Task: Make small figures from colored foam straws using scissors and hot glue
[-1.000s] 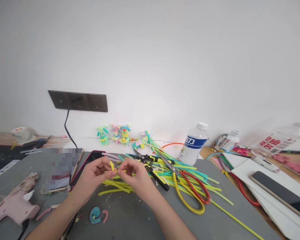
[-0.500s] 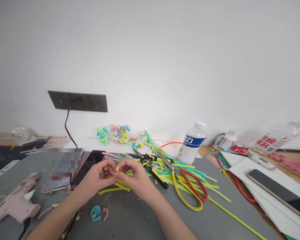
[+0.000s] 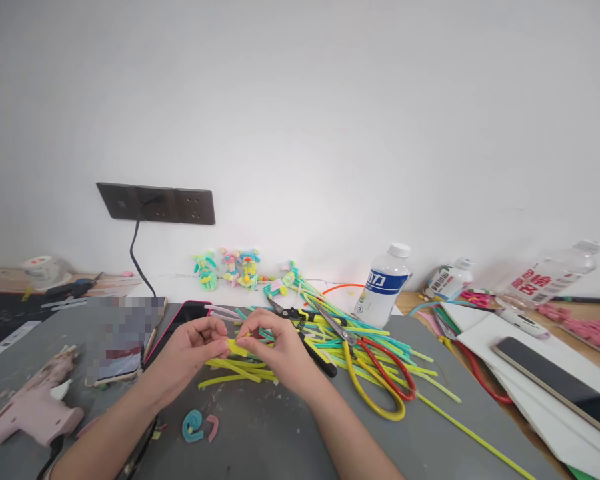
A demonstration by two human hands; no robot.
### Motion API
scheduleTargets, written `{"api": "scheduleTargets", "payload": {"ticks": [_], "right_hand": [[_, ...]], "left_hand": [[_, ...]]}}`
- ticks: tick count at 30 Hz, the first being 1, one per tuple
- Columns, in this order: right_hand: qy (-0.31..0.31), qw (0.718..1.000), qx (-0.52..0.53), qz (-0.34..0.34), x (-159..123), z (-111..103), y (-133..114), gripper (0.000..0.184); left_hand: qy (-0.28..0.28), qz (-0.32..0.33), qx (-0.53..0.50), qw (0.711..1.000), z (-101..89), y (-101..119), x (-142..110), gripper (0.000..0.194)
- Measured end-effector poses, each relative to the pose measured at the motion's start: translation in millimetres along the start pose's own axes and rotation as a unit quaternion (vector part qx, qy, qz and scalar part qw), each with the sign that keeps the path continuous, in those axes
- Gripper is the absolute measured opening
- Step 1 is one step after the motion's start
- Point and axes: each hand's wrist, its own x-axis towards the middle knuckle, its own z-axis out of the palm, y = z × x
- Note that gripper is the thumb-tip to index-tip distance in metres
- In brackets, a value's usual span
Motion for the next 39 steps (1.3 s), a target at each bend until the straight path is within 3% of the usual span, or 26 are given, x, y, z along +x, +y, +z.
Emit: {"api": "scheduleTargets", "payload": {"ticks": [15,19,23,27,35,39], "right_hand": [[-0.009,0.999,-0.016,-0.03,-1.9,-0.7,-3.4,0.019],[0.026,0.999,-0.009,-0.04,-0.7,1.9,0.3,0.012],[0.053,0.998,-0.018,-0.03,1.0,0.8,2.9,0.014],[0.049,0.998,-0.024,0.0,1.3,-1.2,2.8,0.02],[0.044,0.998,0.012,0.051,0.8,5.4,7.7,0.025],[0.018,0.994,0.049,0.099,1.9,4.6,7.1,0.027]], "left_hand": [[0.026,0.001,-0.112,0.993,1.0,0.8,1.1,0.034],[0.022,0.012,-0.101,0.995,1.3,0.1,0.6,0.033],[0.005,0.022,-0.037,0.999,1.8,0.9,0.4,0.026],[0.013,0.085,0.062,0.994,1.2,0.5,1.9,0.02],[0.045,0.219,0.222,0.949,0.3,-1.4,1.2,0.005],[0.061,0.233,0.251,0.937,-2.0,-1.0,-0.2,0.006]]}}
